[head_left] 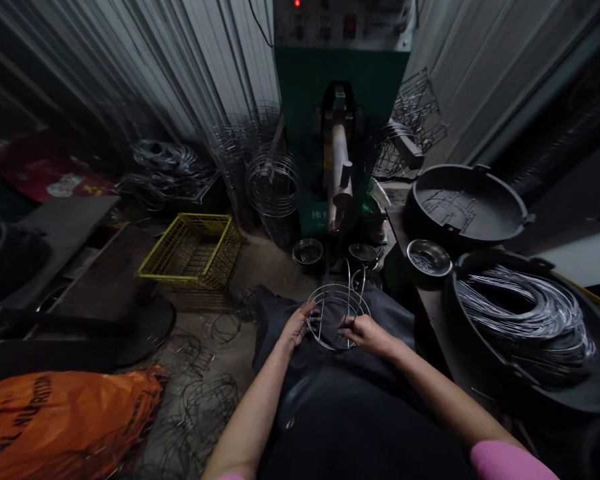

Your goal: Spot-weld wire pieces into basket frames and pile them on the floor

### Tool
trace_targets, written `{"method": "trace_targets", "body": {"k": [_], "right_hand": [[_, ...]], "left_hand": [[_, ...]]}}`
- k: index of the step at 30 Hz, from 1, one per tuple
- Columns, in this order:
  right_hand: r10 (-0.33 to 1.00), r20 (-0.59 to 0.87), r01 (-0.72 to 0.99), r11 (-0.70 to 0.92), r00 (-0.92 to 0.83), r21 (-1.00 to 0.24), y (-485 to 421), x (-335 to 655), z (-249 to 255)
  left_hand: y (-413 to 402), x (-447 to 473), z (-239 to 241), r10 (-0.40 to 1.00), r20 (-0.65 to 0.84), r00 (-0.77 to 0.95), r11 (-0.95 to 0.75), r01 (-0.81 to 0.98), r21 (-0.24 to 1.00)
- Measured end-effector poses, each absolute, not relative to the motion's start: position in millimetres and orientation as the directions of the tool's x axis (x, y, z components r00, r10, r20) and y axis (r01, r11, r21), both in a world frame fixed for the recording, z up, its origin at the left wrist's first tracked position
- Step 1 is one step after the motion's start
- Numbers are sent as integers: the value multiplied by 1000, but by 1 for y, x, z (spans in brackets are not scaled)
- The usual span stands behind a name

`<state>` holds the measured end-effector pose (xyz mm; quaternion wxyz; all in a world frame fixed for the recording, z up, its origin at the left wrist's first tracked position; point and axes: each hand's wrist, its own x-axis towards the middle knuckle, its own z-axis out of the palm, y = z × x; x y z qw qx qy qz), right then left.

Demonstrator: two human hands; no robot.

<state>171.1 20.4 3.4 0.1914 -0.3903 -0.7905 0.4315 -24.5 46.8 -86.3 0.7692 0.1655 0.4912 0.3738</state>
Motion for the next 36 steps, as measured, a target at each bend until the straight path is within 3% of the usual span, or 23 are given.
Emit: {"method": "trace_targets", "body": {"k": [10, 13, 16, 18, 21, 28, 36], "right_hand": [[815, 32, 375, 301, -579, -877, 11, 168, -13], [908, 33, 314, 179, -418, -932, 21, 169, -12], [986, -50, 107, -33, -158, -994, 39, 173, -6], [988, -147, -61, -149, -41, -987, 52, 176, -3], [975, -216, -204, -202, 47, -958, 63, 179, -3], [971, -230, -267, -206, 60, -941, 64, 176, -4], [950, -306, -385, -258, 68, -886, 71, 178, -4]], "left_hand": [[45, -25, -83, 731, -637, 244, 675, -400, 620], [47, -29, -77, 779, -568, 263, 614, -501, 610], [48, -33, -71, 844, -494, 207, 507, -610, 609], [44, -32, -69, 847, -522, 101, 467, -611, 639], [34, -25, -72, 815, -579, 17, 483, -573, 663], [23, 1, -60, 881, -406, 243, 471, -521, 712], [32, 26, -37, 921, -337, 196, 390, -454, 801]]}}
